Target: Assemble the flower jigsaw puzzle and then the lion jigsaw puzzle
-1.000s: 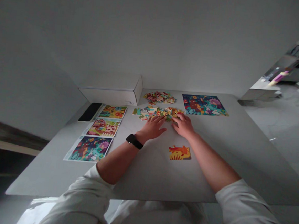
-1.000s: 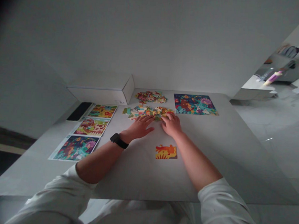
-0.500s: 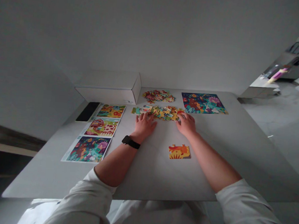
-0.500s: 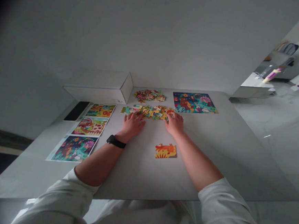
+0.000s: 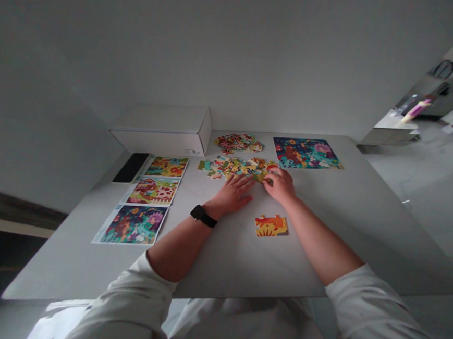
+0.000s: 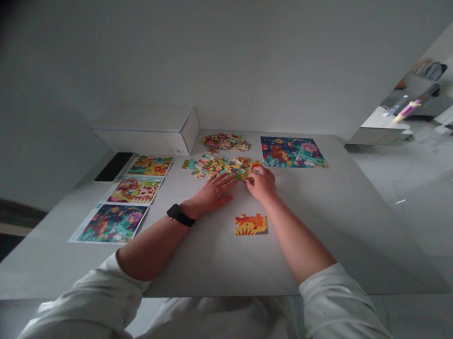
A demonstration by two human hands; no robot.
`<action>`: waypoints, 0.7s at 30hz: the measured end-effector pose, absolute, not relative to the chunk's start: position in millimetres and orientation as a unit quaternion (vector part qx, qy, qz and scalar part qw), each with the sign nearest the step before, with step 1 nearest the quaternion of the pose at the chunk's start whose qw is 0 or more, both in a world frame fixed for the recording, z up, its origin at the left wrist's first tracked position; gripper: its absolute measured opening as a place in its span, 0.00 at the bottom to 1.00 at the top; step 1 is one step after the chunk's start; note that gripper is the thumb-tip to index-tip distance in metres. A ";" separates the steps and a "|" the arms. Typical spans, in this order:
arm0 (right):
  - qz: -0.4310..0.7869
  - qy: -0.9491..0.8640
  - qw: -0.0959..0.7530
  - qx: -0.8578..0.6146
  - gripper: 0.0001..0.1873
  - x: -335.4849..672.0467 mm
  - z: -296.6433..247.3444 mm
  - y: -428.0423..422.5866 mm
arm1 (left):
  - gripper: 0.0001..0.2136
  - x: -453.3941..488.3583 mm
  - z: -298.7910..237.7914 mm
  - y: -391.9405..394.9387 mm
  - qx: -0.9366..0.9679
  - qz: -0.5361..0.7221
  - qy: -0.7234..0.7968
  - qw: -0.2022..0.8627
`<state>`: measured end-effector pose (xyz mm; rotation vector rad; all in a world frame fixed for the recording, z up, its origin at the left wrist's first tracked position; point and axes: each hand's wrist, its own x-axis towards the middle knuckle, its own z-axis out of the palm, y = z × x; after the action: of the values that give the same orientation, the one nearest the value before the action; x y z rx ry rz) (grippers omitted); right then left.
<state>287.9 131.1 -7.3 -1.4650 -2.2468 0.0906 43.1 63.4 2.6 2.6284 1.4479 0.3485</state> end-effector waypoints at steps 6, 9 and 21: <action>0.025 -0.794 0.215 -0.568 0.11 290.8 -3.5 131.2 | 0.28 47.0 -2.2 61.2 0.840 0.100 0.532 0.045; 0.022 -0.778 0.192 -0.598 0.17 292.5 -0.7 131.0 | 0.27 43.9 -3.0 61.6 0.817 0.118 0.564 0.028; 0.000 -0.767 0.144 -0.625 0.22 293.3 0.2 130.7 | 0.24 38.4 -0.7 65.5 0.831 0.159 0.532 0.035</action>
<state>293.3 130.7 0.2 -1.8008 -2.2113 0.0005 38.4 65.5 -0.7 2.5537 1.6356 0.4900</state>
